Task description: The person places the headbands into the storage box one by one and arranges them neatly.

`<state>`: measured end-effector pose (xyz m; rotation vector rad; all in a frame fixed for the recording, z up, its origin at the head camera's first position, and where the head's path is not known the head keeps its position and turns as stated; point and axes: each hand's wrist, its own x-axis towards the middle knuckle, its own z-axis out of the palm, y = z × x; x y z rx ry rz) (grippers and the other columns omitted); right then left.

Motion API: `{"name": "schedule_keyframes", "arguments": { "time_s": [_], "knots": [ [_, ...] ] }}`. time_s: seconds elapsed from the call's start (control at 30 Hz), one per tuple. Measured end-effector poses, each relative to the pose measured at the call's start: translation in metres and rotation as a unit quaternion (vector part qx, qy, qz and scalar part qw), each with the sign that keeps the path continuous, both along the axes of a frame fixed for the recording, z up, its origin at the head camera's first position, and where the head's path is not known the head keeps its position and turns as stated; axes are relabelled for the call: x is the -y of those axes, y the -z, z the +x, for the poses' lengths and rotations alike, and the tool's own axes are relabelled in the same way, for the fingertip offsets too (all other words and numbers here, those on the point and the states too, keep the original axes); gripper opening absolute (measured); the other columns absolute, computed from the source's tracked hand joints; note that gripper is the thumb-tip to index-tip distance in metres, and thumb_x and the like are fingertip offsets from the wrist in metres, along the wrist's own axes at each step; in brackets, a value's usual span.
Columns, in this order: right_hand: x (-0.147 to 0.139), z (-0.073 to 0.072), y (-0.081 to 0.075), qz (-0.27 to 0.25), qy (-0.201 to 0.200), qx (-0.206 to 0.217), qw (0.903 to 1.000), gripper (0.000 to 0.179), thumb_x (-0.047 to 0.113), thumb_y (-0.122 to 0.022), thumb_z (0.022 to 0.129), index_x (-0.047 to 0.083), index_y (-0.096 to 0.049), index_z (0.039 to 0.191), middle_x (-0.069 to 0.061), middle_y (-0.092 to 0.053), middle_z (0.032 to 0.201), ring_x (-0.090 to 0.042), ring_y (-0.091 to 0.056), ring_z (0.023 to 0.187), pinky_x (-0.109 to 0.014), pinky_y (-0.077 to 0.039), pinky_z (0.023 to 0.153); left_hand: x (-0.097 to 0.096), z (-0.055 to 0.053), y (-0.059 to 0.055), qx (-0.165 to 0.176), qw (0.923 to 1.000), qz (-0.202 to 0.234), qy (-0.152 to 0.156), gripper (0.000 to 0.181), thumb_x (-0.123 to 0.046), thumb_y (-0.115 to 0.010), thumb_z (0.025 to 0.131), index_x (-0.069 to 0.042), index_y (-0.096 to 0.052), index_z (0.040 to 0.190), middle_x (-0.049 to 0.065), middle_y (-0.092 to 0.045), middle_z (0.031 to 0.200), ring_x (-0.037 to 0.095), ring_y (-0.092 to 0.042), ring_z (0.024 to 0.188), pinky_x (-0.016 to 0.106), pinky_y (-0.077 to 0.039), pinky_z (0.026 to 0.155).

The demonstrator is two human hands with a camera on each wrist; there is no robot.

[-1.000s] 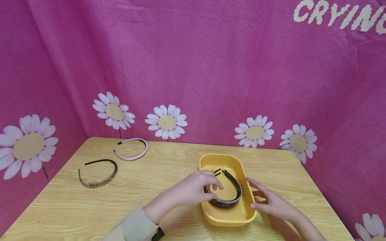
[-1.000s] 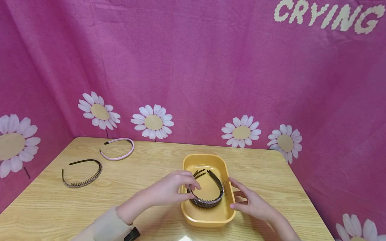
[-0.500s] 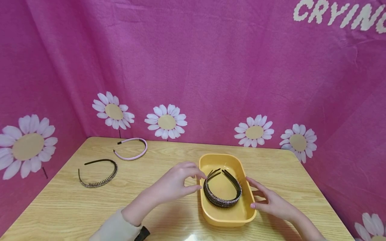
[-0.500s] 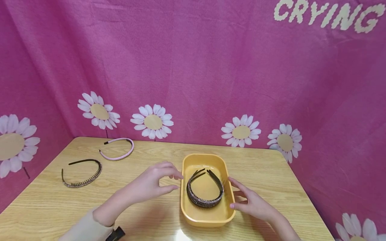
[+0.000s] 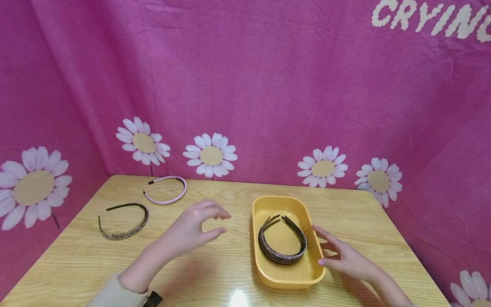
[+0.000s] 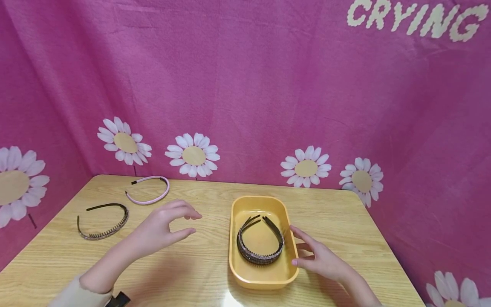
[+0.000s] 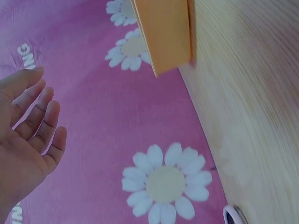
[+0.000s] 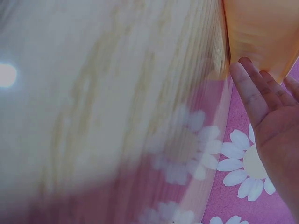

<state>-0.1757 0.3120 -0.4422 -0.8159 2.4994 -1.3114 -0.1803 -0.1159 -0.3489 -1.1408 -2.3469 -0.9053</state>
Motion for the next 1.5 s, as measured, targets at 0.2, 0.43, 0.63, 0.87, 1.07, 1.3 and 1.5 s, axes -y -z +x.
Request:
{"name": "schedule_keyframes", "arguments": {
  "time_s": [0.2,0.43,0.63,0.87,1.07,1.3,1.5],
  "knots": [
    [0.0,0.0,0.001,0.0,0.004,0.002,1.0,0.076,0.01,-0.064,0.089,0.005,-0.019,0.149,-0.028,-0.026,0.148,-0.002,-0.05,0.117,-0.023,-0.051,0.085,0.022,0.0,0.003,-0.018,0.999,0.009,-0.04,0.029,-0.011,-0.078,0.075,-0.015,-0.068,0.102,-0.009,-0.064,0.095,0.011,-0.058,0.087,0.025,-0.05,0.075],
    [-0.001,0.0,0.002,-0.004,0.003,0.006,1.0,0.076,0.01,-0.063,0.089,0.006,-0.018,0.15,-0.028,-0.025,0.149,-0.001,-0.05,0.117,-0.023,-0.051,0.086,0.053,-0.004,0.012,-0.039,0.993,0.008,-0.111,0.035,-0.008,-0.081,0.071,-0.014,-0.068,0.103,-0.008,-0.065,0.095,0.008,-0.057,0.086,0.029,-0.051,0.073],
    [-0.001,0.0,0.002,-0.003,0.003,0.007,1.0,0.075,0.011,-0.063,0.089,0.006,-0.019,0.15,-0.027,-0.025,0.149,-0.003,-0.05,0.118,-0.024,-0.051,0.086,0.082,-0.01,0.024,-0.054,0.9854,0.011,-0.161,0.036,-0.004,-0.082,0.067,-0.01,-0.068,0.1,-0.004,-0.065,0.092,0.01,-0.057,0.083,0.028,-0.05,0.072],
    [0.0,0.0,0.002,-0.004,0.001,-0.002,1.0,0.076,0.01,-0.064,0.089,0.005,-0.019,0.149,-0.029,-0.025,0.148,-0.006,-0.051,0.118,-0.024,-0.051,0.086,0.111,-0.017,0.035,-0.058,0.9799,0.025,-0.189,0.038,0.003,-0.08,0.066,-0.009,-0.067,0.099,0.0,-0.065,0.092,0.013,-0.055,0.082,0.013,-0.041,0.074],
    [0.001,0.0,0.001,-0.005,0.002,-0.004,1.0,0.075,0.01,-0.064,0.088,0.003,-0.019,0.149,-0.031,-0.025,0.147,-0.005,-0.051,0.118,-0.024,-0.051,0.086,0.133,-0.022,0.045,-0.064,0.9708,0.006,-0.231,0.038,0.002,-0.08,0.065,-0.007,-0.067,0.099,0.002,-0.066,0.095,0.014,-0.056,0.079,0.024,-0.043,0.072],
    [0.001,0.001,0.0,-0.005,0.0,-0.007,1.0,0.075,0.01,-0.064,0.089,0.003,-0.02,0.149,-0.031,-0.026,0.146,-0.009,-0.052,0.118,-0.024,-0.051,0.086,0.153,-0.027,0.058,-0.018,0.9665,-0.024,-0.255,0.035,-0.003,-0.079,0.068,-0.005,-0.067,0.1,0.005,-0.065,0.095,0.02,-0.06,0.079,0.034,-0.048,0.064],
    [0.001,0.001,0.0,-0.006,-0.001,-0.008,0.9999,0.075,0.009,-0.064,0.088,0.002,-0.019,0.149,-0.031,-0.026,0.147,-0.007,-0.051,0.118,-0.024,-0.051,0.086,0.166,-0.031,0.067,0.037,0.966,-0.041,-0.253,0.038,-0.002,-0.079,0.069,-0.001,-0.066,0.104,0.009,-0.064,0.092,0.026,-0.061,0.079,0.036,-0.049,0.062]
  ]
}}
